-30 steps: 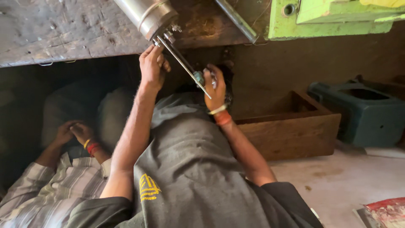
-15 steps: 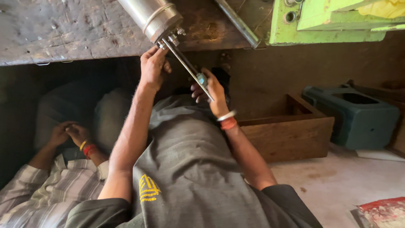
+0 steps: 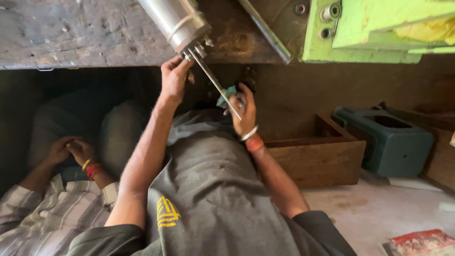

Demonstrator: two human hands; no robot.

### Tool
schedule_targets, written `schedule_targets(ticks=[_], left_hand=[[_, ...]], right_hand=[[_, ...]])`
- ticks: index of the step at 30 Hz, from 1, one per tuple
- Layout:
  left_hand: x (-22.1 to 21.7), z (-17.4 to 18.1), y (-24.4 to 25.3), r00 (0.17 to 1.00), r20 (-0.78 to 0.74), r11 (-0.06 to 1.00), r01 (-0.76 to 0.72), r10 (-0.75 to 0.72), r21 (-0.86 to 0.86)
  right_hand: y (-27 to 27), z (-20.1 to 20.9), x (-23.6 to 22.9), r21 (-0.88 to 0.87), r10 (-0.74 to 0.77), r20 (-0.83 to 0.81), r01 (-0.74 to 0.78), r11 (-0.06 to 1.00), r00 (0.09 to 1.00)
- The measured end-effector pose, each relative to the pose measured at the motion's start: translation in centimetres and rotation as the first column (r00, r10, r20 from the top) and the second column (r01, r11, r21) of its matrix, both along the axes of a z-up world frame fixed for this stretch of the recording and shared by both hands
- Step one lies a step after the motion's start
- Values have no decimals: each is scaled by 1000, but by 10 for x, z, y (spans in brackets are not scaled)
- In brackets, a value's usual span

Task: The person uses a screwdriver to tighten screws on a cylindrical metal component mounted on a workbench. They apply a liquid from a bottle to the component and continue adjusting the screws with the tool.

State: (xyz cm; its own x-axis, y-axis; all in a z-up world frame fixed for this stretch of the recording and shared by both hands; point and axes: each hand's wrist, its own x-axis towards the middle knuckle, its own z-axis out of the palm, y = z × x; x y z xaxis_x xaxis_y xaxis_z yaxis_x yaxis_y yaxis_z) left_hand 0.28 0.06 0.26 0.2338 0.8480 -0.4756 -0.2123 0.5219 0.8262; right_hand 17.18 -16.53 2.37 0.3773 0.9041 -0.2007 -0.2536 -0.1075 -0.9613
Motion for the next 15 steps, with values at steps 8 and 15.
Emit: schedule_targets(ticks=[8, 15], left_hand=[[3, 8, 2, 1000, 17, 1000, 0, 0, -9], [3, 9, -2, 997, -66, 997, 34, -29, 71]], right_hand=[[2, 2, 1, -45, 33, -283, -48, 998, 958], [4, -14, 11, -341, -57, -418, -98, 935, 907]])
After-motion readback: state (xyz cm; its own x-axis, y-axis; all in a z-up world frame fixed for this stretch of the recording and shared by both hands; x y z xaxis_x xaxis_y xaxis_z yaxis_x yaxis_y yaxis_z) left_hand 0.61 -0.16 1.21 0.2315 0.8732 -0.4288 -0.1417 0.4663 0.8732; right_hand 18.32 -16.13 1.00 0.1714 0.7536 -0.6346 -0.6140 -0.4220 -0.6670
